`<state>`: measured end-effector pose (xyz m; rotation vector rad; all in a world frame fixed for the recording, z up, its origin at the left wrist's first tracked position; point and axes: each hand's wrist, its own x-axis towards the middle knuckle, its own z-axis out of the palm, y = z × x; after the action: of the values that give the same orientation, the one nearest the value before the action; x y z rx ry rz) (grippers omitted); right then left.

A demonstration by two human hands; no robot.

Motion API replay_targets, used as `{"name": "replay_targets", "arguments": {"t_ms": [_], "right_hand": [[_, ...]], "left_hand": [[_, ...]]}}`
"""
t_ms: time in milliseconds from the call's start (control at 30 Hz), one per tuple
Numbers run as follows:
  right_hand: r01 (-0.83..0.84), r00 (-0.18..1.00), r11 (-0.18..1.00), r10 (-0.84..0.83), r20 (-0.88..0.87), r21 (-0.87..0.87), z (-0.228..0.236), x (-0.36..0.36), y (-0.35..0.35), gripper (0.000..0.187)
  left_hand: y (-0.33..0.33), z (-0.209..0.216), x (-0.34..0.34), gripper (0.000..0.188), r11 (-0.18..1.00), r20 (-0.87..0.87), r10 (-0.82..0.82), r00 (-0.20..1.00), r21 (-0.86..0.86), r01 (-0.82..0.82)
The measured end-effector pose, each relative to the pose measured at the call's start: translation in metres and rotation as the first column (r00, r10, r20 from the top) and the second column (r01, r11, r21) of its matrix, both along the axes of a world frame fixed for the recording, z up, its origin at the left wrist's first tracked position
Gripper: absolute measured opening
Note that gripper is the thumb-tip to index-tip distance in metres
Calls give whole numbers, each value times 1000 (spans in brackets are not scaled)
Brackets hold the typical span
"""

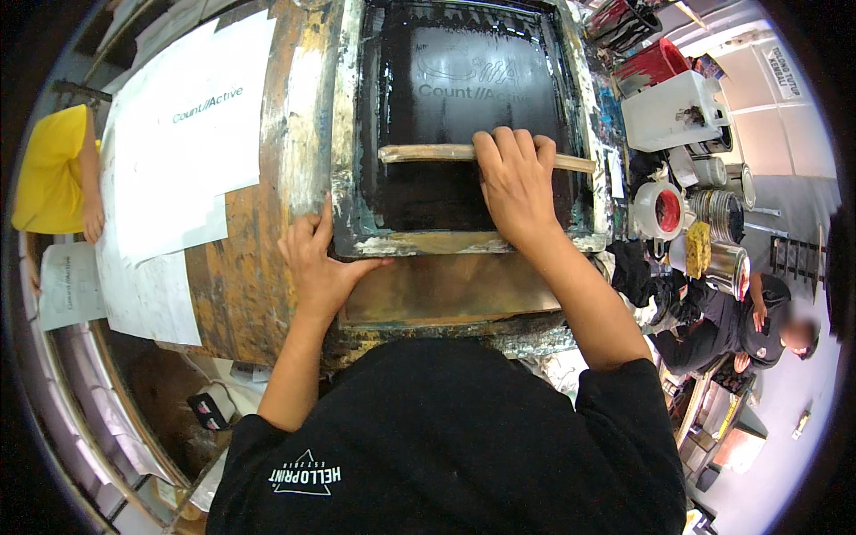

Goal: The person performs screen printing on sheets of paper, applying ink through a screen with a squeegee and stacking the printed sheets.

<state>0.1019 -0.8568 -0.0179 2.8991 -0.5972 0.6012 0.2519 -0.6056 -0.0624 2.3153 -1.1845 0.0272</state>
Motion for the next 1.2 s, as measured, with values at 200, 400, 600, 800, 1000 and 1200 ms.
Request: {"name": "replay_targets", "arguments": {"t_ms": [200, 400, 600, 800, 1000, 1200], "right_hand": [[28, 999, 999, -30, -34, -35, -7, 0, 7, 15], [42, 994, 999, -42, -104, 2, 2, -37, 45, 17], [23, 980, 999, -13, -201, 49, 26, -38, 42, 20], [2, 999, 999, -4, 43, 49, 65, -50, 66, 43], [-1, 959, 972, 67, 275, -233, 153, -17, 19, 38], [0, 969, 962, 68, 236, -274, 220, 17, -11, 30]], "left_hand": [[2, -4, 1, 116, 1000, -9, -3, 1000, 5, 3], [2, 3, -4, 113, 999, -34, 26, 999, 44, -24], [4, 1, -3, 111, 999, -52, 38, 998, -14, -38], [-11, 35, -25, 104, 797, -589, -227, 776, -570, -200], [-50, 121, -4, 84, 614, -387, -363, 848, -784, -95], [-98, 31, 125, 62, 599, -556, -214, 804, -724, -342]]}}
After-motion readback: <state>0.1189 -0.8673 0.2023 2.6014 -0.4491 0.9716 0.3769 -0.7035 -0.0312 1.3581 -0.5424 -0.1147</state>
